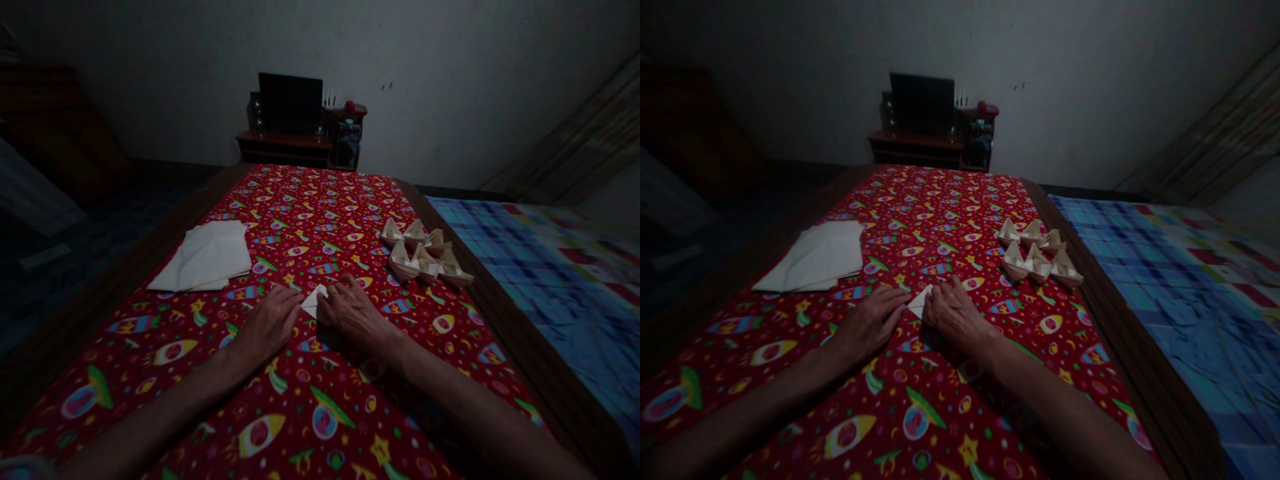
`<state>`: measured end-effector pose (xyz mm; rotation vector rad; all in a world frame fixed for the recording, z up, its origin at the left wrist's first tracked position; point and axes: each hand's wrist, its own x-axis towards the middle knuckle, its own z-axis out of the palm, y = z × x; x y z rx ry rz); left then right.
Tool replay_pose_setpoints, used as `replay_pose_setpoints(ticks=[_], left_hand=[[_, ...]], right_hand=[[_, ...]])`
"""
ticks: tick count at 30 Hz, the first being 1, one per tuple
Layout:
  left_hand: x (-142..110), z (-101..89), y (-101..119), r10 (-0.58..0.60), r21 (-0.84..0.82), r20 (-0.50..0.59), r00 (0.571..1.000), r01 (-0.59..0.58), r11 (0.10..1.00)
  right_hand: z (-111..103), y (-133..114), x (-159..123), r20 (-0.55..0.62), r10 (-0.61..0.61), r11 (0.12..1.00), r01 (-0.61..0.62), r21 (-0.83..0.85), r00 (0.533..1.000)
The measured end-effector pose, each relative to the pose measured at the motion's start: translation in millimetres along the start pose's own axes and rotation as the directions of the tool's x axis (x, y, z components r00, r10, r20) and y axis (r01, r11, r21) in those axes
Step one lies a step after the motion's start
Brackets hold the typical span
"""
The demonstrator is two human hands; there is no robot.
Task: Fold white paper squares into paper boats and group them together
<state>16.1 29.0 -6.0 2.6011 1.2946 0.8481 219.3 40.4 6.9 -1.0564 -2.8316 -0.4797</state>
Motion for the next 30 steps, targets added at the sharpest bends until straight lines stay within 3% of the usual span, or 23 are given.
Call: replay_pose_setpoints(ticks=[7, 12, 15, 20, 24, 26, 27, 28, 30], left_hand=[[8, 0.9, 3, -0.081, 0.128, 0.069, 0.994, 0.071, 0.989], [14, -1.0, 8, -0.175, 0.264, 0.125, 0.977, 0.137, 0.955], [21, 0.5, 5, -0.216, 0.170, 0.155, 0.964, 0.189, 0.967], [39, 4.4, 2, -0.377, -0.136, 0.247, 0.892, 0.418, 0.898], [49, 4.4, 7, -0.351, -0.269, 0.292, 0.890, 0.429, 0.862], [50, 2.8, 10, -0.324, -0.336, 0.260, 0.910, 0.400, 0.853], [49, 2.1, 11, -0.311, -0.356, 0.204, 0.928, 0.366, 0.860], [48, 1.8, 12, -0.295, -0.361, 0.125, 0.947, 0.321, 0.876], [45, 3.5, 11, -0.246, -0.333, -0.042, 0.968, 0.219, 0.917]], right_hand=[[-14, 0, 5, 0.076, -0.047, 0.999, 0.047, 0.003, 0.996], [-5, 4, 1, 0.009, -0.029, 0.998, 0.028, 0.056, 1.000], [1, 5, -1, -0.034, 0.004, 0.997, -0.001, 0.078, 0.999], [-5, 1, 0, 0.010, 0.186, 0.964, -0.184, 0.190, 0.983], [-15, -5, 0, -0.032, 0.286, 0.900, -0.257, 0.353, 0.958], [-17, -4, 1, -0.033, 0.390, 0.798, -0.320, 0.511, 0.920], [-16, -3, 2, -0.017, 0.465, 0.700, -0.356, 0.618, 0.885], [-15, 0, 3, 0.016, 0.545, 0.564, -0.381, 0.732, 0.838], [-10, 5, 7, 0.139, 0.665, 0.213, -0.364, 0.907, 0.734]])
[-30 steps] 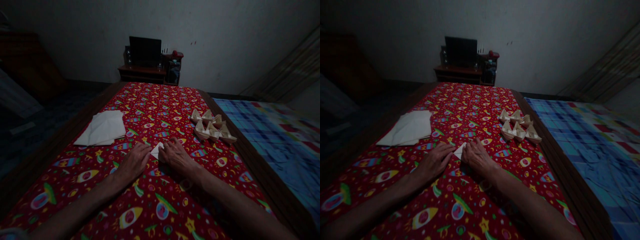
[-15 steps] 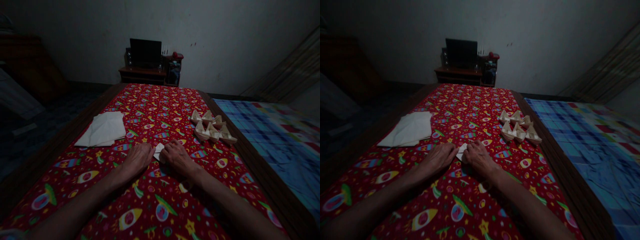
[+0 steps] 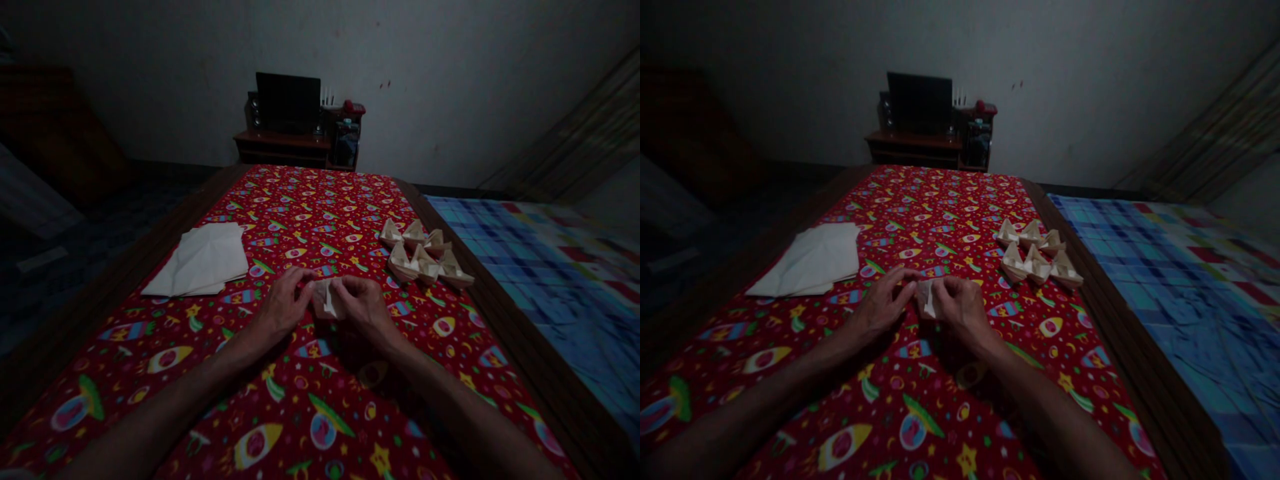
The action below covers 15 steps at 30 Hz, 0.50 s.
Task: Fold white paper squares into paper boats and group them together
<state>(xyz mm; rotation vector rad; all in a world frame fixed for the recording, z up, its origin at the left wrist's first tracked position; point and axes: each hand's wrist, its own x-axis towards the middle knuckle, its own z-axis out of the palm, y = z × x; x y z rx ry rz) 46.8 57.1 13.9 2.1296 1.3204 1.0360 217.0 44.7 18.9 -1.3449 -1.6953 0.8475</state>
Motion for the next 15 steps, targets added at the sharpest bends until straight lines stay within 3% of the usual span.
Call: replay_pose_setpoints(ticks=[3, 6, 9, 12, 15], left_hand=[[-4, 5.1, -10, 0.001, -0.077, -0.027, 1.000, -0.003, 0.997], [-4, 10.2, -20, -0.149, -0.315, 0.110, 0.983, 0.176, 0.933], [-4, 10.5, -27, -0.177, -0.295, 0.146, 0.973, 0.214, 0.931], [-6, 8.6, -31, -0.038, -0.061, 0.124, 0.992, 0.045, 0.997], [-9, 6.3, -33, 0.159, 0.092, 0.082, 0.984, -0.166, 0.982]], right_hand=[[3, 7, 8, 0.006, 0.241, 0.910, -0.228, 0.346, 0.970], [7, 14, 8, 0.064, 0.279, 0.912, -0.286, 0.295, 0.958], [7, 20, 1, 0.058, 0.095, 0.992, -0.089, -0.092, 0.994], [5, 24, -5, 0.102, -0.188, 0.850, 0.214, -0.482, 0.977], [5, 30, -8, 0.217, -0.345, 0.712, 0.405, -0.574, 0.913]])
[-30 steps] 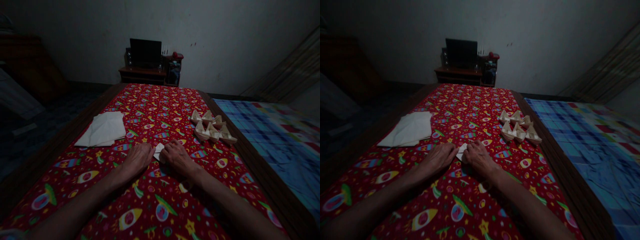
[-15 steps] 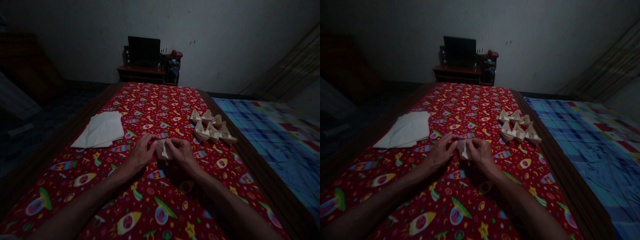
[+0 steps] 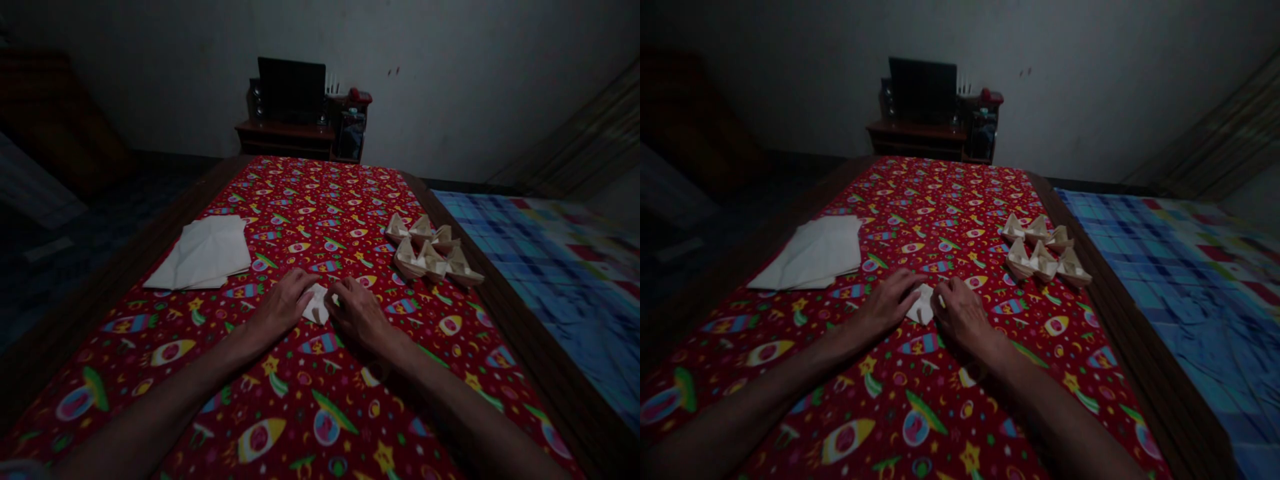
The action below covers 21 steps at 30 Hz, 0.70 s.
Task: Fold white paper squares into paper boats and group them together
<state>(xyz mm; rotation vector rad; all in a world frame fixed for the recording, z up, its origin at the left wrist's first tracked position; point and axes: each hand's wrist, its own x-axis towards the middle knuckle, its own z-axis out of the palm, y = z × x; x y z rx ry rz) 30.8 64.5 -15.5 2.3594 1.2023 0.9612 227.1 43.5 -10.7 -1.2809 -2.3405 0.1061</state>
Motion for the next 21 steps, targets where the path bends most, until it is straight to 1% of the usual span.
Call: replay_pose_setpoints(ticks=[2, 3, 5, 7, 9, 11, 15, 18, 21], left_hand=[[-2, -2.7, 1, 0.066, 0.031, -0.021, 0.998, -0.066, 0.997], [-4, -4.5, 3, 0.087, 0.024, -0.003, 0.996, -0.087, 0.996], [-7, -8.2, 5, 0.116, -0.022, 0.089, 0.989, -0.115, 0.993], [-9, -11.0, 6, 0.124, -0.058, 0.181, 0.976, -0.115, 0.992], [-11, -11.9, 6, 0.117, -0.072, 0.225, 0.967, -0.103, 0.992], [-10, -11.5, 4, 0.114, -0.089, 0.227, 0.967, -0.096, 0.991], [-6, -11.4, 2, 0.108, -0.174, 0.189, 0.976, -0.075, 0.982], [-3, -14.2, 2, 0.086, -0.284, 0.180, 0.980, -0.032, 0.958], [-2, -16.9, 0, 0.032, -0.324, 0.205, 0.978, 0.036, 0.945]], right_hand=[[3, 3, -1, 0.033, -0.126, 0.992, 0.126, -0.002, 0.992], [4, 5, -1, 0.049, -0.177, 0.984, 0.176, 0.012, 0.983], [5, 8, -2, 0.066, -0.229, 0.972, 0.224, 0.074, 0.971], [3, 11, -3, 0.074, -0.223, 0.964, 0.208, 0.165, 0.972], [0, 12, -4, 0.080, -0.207, 0.953, 0.182, 0.243, 0.975], [-3, 12, -4, 0.090, -0.196, 0.944, 0.163, 0.288, 0.976], [-5, 10, -3, 0.111, -0.171, 0.945, 0.131, 0.300, 0.979], [-4, 11, -3, 0.105, -0.195, 0.942, 0.156, 0.297, 0.975], [-4, 13, -3, 0.097, -0.244, 0.933, 0.206, 0.294, 0.965]])
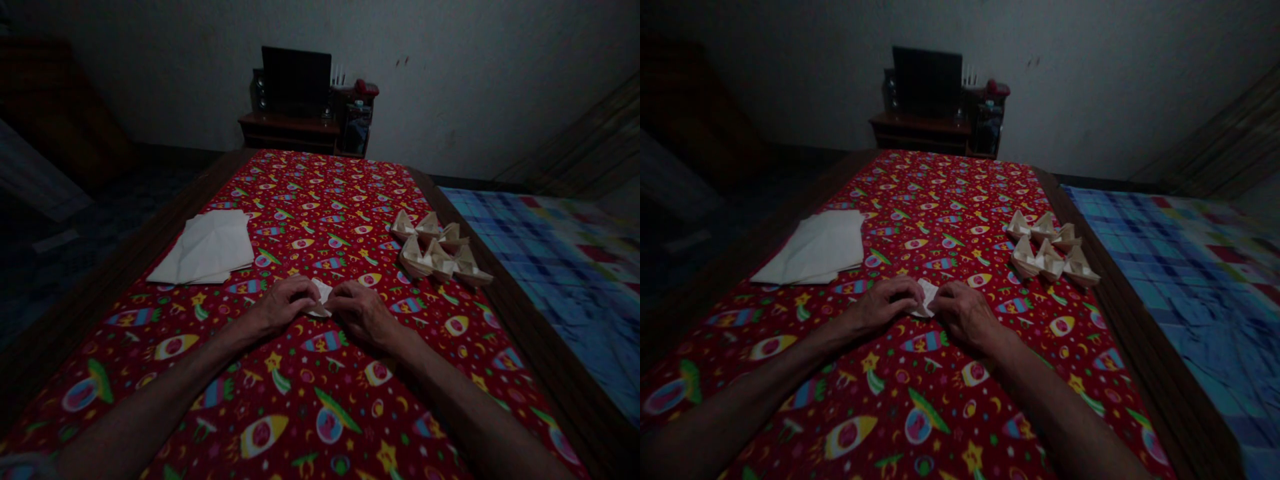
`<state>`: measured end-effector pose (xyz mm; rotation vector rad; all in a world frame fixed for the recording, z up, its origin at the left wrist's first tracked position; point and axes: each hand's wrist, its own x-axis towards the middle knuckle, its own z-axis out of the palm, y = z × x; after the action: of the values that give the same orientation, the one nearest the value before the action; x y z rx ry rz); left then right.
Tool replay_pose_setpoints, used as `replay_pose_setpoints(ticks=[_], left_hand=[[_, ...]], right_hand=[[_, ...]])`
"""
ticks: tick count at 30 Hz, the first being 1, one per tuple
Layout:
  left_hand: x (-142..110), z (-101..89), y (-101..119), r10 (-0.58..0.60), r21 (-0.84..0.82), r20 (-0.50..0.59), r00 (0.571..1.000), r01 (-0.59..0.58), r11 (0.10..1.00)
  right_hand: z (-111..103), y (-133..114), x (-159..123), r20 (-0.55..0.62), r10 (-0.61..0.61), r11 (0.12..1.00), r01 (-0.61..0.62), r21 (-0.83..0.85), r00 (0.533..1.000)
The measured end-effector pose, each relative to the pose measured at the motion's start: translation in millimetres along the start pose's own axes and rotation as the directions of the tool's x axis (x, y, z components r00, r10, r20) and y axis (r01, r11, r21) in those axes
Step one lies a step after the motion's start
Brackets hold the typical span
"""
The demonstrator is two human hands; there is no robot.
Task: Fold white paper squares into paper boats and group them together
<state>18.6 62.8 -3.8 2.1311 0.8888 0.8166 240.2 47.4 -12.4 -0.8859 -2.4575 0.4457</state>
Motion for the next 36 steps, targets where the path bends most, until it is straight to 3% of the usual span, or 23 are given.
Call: replay_pose_setpoints(ticks=[10, 15, 19, 25, 28, 33, 36], left_hand=[[-2, 4.1, -2, -0.004, 0.091, 0.029, 1.000, 0.001, 0.996], [-4, 10.5, 0, 0.032, 0.203, 0.003, 0.999, -0.032, 0.979], [-6, 15.3, 3, 0.051, 0.271, -0.035, 0.998, -0.039, 0.962], [-8, 17.9, 3, 0.046, 0.315, -0.057, 0.997, -0.026, 0.949], [-11, 15.7, 6, 0.056, 0.346, -0.031, 0.998, -0.042, 0.937], [-26, 10.9, 24, 0.070, 0.504, 0.104, 0.992, -0.113, 0.857], [-32, 11.0, 31, 0.042, 0.589, 0.098, 0.994, -0.093, 0.803]], right_hand=[[-12, -5, 2, 0.128, -0.095, 0.994, 0.100, -0.035, 0.987], [-10, 0, 1, 0.001, -0.079, 0.989, 0.078, 0.128, 0.997], [-6, -7, 0, -0.127, -0.018, 0.993, 0.033, 0.117, 0.992], [-4, -20, 0, 0.087, -0.139, 0.987, 0.144, -0.065, 0.987], [-4, -17, 0, 0.091, -0.132, 0.982, 0.143, -0.126, 0.987], [-3, -13, -1, 0.076, -0.104, 0.975, 0.117, -0.190, 0.992], [-5, -15, -1, 0.100, -0.080, 0.979, 0.097, -0.177, 0.992]])
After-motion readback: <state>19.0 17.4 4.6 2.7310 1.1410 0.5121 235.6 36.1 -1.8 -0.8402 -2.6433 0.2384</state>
